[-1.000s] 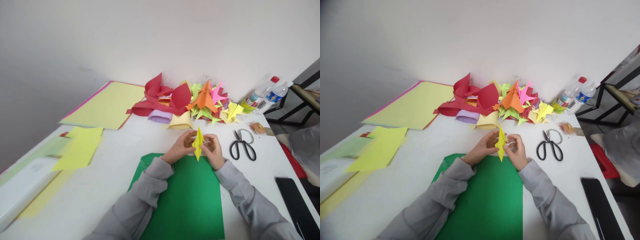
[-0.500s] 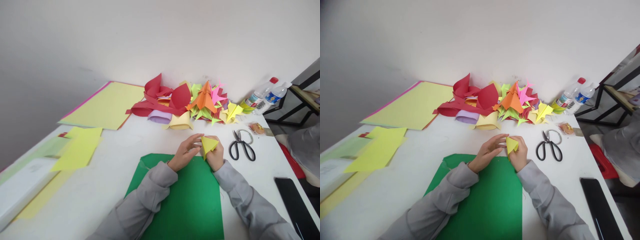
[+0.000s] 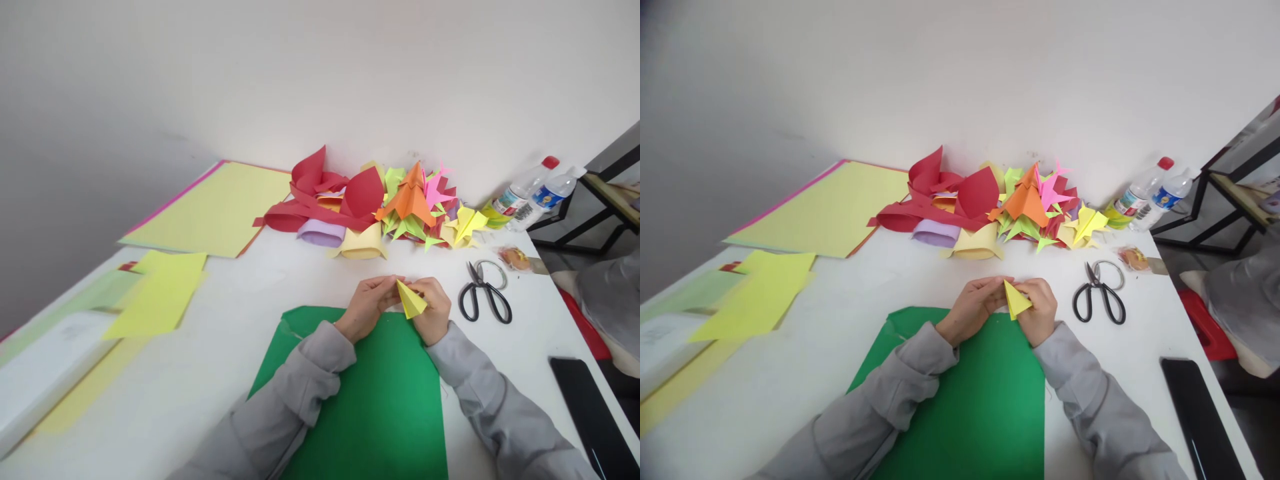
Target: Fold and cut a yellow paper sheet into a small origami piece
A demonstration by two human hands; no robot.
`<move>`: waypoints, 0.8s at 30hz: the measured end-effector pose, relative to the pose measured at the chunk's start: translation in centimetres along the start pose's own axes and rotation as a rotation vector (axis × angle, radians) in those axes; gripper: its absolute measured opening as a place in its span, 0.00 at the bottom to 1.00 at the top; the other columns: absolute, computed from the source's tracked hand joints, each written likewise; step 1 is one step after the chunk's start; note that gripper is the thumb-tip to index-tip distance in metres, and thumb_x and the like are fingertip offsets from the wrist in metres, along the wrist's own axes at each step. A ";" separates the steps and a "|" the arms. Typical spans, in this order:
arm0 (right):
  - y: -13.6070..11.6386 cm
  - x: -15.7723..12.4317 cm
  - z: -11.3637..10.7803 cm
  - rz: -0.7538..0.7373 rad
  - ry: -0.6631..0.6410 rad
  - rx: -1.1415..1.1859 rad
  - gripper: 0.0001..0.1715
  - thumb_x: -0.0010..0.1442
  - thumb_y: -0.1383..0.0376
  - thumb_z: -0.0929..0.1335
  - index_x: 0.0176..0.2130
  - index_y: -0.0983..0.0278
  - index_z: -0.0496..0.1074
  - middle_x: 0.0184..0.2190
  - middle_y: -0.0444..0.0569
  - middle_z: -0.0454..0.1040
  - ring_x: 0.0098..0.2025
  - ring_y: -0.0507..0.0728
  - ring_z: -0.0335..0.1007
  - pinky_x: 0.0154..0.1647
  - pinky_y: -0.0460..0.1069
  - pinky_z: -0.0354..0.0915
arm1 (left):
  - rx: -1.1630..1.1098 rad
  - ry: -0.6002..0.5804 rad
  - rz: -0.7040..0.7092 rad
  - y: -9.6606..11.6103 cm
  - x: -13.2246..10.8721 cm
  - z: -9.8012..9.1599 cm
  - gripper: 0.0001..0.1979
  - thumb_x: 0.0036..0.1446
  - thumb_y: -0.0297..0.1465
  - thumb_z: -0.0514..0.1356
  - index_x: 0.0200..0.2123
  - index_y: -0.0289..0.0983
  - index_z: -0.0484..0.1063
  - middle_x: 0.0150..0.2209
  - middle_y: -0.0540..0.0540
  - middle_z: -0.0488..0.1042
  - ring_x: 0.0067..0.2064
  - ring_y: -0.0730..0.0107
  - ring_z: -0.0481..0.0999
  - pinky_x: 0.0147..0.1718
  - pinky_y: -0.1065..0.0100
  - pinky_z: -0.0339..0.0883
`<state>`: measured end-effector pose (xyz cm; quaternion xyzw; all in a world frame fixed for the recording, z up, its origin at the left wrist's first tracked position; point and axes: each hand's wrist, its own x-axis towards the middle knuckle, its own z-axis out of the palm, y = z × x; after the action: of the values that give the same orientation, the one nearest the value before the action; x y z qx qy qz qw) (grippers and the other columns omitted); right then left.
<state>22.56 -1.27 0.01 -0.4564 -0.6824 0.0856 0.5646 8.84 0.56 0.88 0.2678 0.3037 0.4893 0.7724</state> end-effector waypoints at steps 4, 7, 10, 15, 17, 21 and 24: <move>-0.4 0.0 -0.2 0.007 -0.012 -0.064 0.02 0.55 0.68 0.70 0.33 0.63 0.73 0.28 0.47 0.69 0.28 0.54 0.67 0.26 0.49 0.65 | 0.001 -0.032 -0.051 -0.2 -0.2 0.2 0.17 0.45 0.38 0.69 0.34 0.30 0.78 0.31 0.40 0.79 0.33 0.63 0.78 0.33 0.66 0.69; -0.4 -0.1 -0.1 -0.029 -0.006 -0.089 0.01 0.55 0.68 0.69 0.32 0.62 0.72 0.27 0.47 0.69 0.29 0.55 0.67 0.27 0.50 0.65 | -0.014 -0.041 -0.075 0.0 -0.3 0.3 0.16 0.45 0.37 0.68 0.33 0.29 0.78 0.30 0.40 0.79 0.32 0.64 0.78 0.33 0.67 0.69; -0.3 -0.1 0.0 -0.053 0.007 -0.080 0.03 0.55 0.69 0.69 0.33 0.62 0.72 0.27 0.47 0.70 0.30 0.55 0.68 0.28 0.50 0.66 | -0.036 -0.052 -0.084 0.4 -0.3 0.2 0.14 0.45 0.35 0.68 0.32 0.29 0.78 0.30 0.40 0.79 0.33 0.65 0.78 0.34 0.67 0.69; -0.4 0.1 -0.2 -0.031 0.004 -0.019 0.03 0.55 0.68 0.69 0.34 0.62 0.73 0.27 0.47 0.71 0.29 0.56 0.69 0.27 0.50 0.66 | -0.032 -0.051 -0.099 0.7 -0.2 0.0 0.13 0.44 0.34 0.69 0.31 0.29 0.78 0.30 0.40 0.80 0.32 0.65 0.78 0.36 0.67 0.69; -0.5 0.3 -0.3 0.003 -0.004 -0.002 0.02 0.55 0.67 0.70 0.33 0.62 0.74 0.26 0.47 0.70 0.28 0.55 0.69 0.27 0.50 0.66 | -0.015 -0.047 -0.112 0.7 -0.2 -0.1 0.13 0.45 0.33 0.68 0.31 0.29 0.78 0.29 0.40 0.80 0.32 0.64 0.78 0.36 0.66 0.69; -0.4 0.4 -0.4 0.046 -0.028 -0.014 0.02 0.54 0.65 0.70 0.31 0.62 0.72 0.26 0.46 0.69 0.27 0.55 0.67 0.26 0.50 0.65 | -0.009 -0.065 -0.137 0.7 -0.2 -0.1 0.15 0.46 0.35 0.68 0.33 0.28 0.78 0.30 0.38 0.80 0.33 0.63 0.79 0.36 0.65 0.69; -0.2 0.3 -0.3 0.053 -0.030 -0.018 0.02 0.56 0.66 0.69 0.30 0.62 0.71 0.25 0.45 0.67 0.26 0.54 0.66 0.26 0.49 0.64 | -0.015 -0.078 -0.150 0.5 -0.3 0.0 0.16 0.46 0.36 0.68 0.34 0.28 0.78 0.31 0.38 0.80 0.33 0.63 0.79 0.36 0.65 0.70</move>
<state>22.73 -1.29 0.42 -0.4782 -0.6790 0.1011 0.5478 8.44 0.49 1.32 0.2572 0.2891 0.4217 0.8200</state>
